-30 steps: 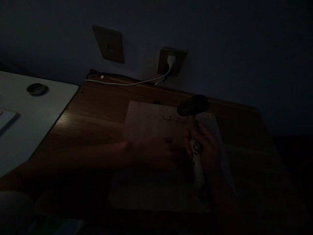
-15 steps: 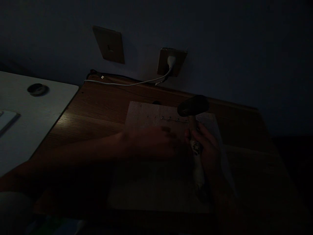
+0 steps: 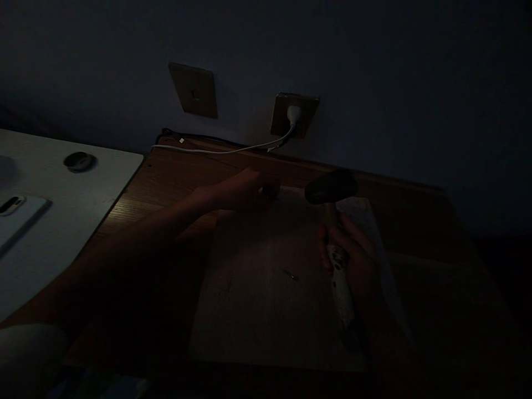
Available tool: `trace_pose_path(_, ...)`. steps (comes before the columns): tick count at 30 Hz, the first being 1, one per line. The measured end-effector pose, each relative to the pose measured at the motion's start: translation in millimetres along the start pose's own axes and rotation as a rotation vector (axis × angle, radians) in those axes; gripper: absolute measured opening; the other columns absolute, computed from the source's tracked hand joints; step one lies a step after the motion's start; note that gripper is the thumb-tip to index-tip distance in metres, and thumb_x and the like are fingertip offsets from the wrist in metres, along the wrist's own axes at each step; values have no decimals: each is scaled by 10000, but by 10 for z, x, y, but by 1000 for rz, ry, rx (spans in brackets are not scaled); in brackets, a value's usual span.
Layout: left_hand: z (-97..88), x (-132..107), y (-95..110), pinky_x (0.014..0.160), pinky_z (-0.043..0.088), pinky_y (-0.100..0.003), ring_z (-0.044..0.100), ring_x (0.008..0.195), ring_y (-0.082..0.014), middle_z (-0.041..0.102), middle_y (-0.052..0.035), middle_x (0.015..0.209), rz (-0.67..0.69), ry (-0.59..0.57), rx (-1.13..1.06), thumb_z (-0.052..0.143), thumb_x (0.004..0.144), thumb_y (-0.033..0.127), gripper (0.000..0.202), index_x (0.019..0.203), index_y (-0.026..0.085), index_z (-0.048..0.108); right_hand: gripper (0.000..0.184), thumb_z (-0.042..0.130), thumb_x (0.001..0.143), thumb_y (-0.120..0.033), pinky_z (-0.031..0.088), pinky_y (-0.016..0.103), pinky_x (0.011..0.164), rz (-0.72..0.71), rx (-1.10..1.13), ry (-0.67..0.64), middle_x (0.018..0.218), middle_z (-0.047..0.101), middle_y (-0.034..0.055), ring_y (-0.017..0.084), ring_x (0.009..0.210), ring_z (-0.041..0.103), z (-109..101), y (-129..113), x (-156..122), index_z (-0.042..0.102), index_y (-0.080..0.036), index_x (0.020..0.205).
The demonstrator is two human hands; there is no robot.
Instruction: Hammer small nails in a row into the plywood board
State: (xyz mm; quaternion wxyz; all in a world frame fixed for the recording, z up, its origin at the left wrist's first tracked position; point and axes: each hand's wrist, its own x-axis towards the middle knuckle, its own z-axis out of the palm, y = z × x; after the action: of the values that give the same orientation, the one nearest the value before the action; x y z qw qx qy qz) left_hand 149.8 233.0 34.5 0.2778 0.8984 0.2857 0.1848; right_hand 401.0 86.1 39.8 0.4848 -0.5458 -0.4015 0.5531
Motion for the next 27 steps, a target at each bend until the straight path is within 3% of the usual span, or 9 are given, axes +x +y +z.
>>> trace_pose_path(3, 14, 8, -47, 732, 503, -232, 706, 779, -126, 803, -35, 1016, -5, -19, -76, 651, 845, 69, 293, 1081, 188, 778, 212, 732, 906, -443, 331, 230, 313, 8, -6, 15, 648, 616, -39, 94, 371, 459, -5, 6, -2, 662, -246, 937)
trace_pose_path(8, 7, 12, -55, 792, 532, -237, 754, 894, -154, 817, -47, 1069, 56, -84, -115, 660, 888, 102, 223, 1027, 198, 806, 223, 702, 934, -473, 314, 243, 315, 18, -42, -8, 588, 578, -47, 106, 361, 434, -10, 4, -10, 654, -255, 945)
trace_pose_path(17, 110, 14, -206, 755, 524, -233, 735, 845, -154, 790, -21, 923, -16, -22, -162, 739, 852, 181, 64, 905, 177, 774, 223, 710, 916, -472, 295, 240, 317, 14, -27, -18, 561, 553, -53, 106, 355, 422, 10, -14, 0, 658, -256, 932)
trace_pose_path(21, 91, 2, -226, 740, 514, -247, 718, 829, -162, 771, -19, 902, -4, -28, -176, 737, 847, 207, 56, 884, 179, 769, 225, 729, 901, -463, 308, 227, 317, 24, -8, -7, 614, 609, -39, 93, 356, 443, 12, -16, -8, 665, -247, 915)
trace_pose_path(27, 86, 2, -238, 749, 509, -241, 709, 828, -153, 767, -16, 902, 32, -50, -214, 719, 840, 207, 66, 885, 176, 757, 234, 727, 902, -475, 317, 227, 311, 42, -23, -13, 559, 569, -57, 100, 340, 430, 14, -27, -12, 663, -252, 939)
